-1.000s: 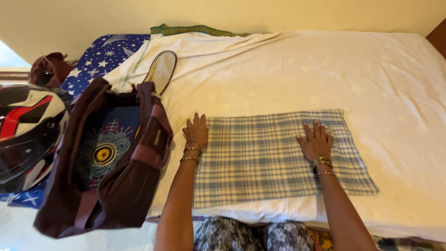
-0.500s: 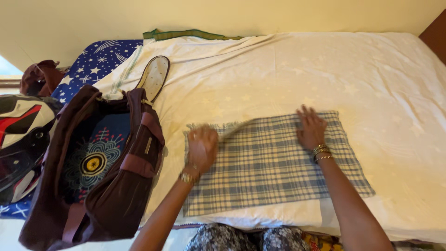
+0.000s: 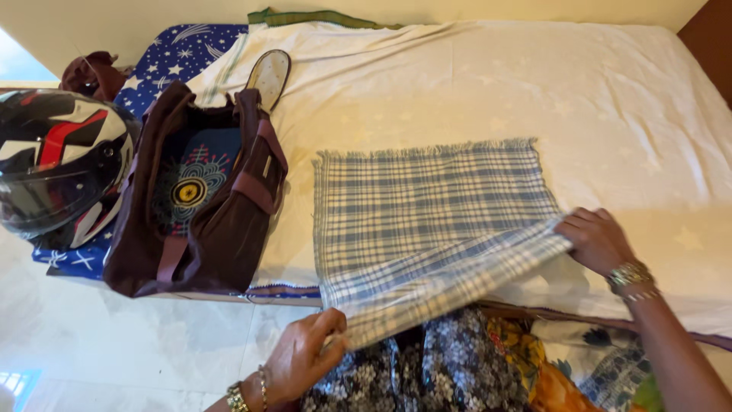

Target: The person folds a blue and white checkered cloth on a bed and places it inside a bag.

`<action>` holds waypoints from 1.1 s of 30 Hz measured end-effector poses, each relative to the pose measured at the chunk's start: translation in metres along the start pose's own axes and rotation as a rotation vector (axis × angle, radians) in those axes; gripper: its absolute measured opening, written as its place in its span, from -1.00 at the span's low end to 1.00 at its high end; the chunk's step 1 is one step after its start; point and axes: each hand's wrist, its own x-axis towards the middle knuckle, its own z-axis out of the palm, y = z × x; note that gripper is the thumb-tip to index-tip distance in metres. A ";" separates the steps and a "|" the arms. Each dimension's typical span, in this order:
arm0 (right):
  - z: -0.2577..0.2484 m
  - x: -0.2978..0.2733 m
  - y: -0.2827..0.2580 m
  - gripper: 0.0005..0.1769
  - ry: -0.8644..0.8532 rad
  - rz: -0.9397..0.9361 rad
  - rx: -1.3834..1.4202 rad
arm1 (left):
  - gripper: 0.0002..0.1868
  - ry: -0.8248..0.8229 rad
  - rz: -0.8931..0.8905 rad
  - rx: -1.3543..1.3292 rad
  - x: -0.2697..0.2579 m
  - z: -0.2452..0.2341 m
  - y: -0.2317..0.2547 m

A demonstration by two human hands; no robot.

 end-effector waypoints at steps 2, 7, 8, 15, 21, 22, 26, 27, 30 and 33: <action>-0.038 -0.028 -0.010 -0.56 -0.041 0.042 -0.068 | -0.49 -0.034 0.041 0.123 -0.009 -0.006 0.005; -0.110 -0.068 -0.041 -0.63 -0.220 0.262 -0.279 | -0.55 -0.235 -0.224 0.868 -0.019 0.000 -0.029; -0.115 -0.071 -0.045 -0.69 -0.280 0.340 -0.287 | -0.81 -0.374 -0.336 0.830 -0.016 -0.003 -0.039; -0.071 -0.005 0.017 -0.72 -0.080 0.429 -0.134 | -0.77 -0.071 -0.226 0.779 0.105 -0.047 -0.069; -0.090 0.127 0.117 -0.74 0.406 0.512 0.012 | -0.73 0.392 -0.152 0.910 0.272 -0.150 -0.075; -0.104 0.147 0.130 -0.74 0.487 0.523 0.026 | -0.73 0.439 -0.159 0.935 0.292 -0.168 -0.069; -0.150 0.181 0.154 -0.75 0.652 0.572 0.060 | -0.70 0.524 -0.197 1.024 0.318 -0.208 -0.044; -0.157 0.184 0.154 -0.75 0.671 0.577 0.068 | -0.69 0.532 -0.200 1.046 0.304 -0.205 -0.040; -0.151 0.172 0.149 -0.76 0.700 0.567 0.081 | -0.67 0.561 -0.197 1.123 0.256 -0.182 -0.042; -0.139 0.161 0.147 -0.76 0.700 0.553 0.077 | -0.65 0.576 -0.177 1.198 0.276 -0.216 -0.018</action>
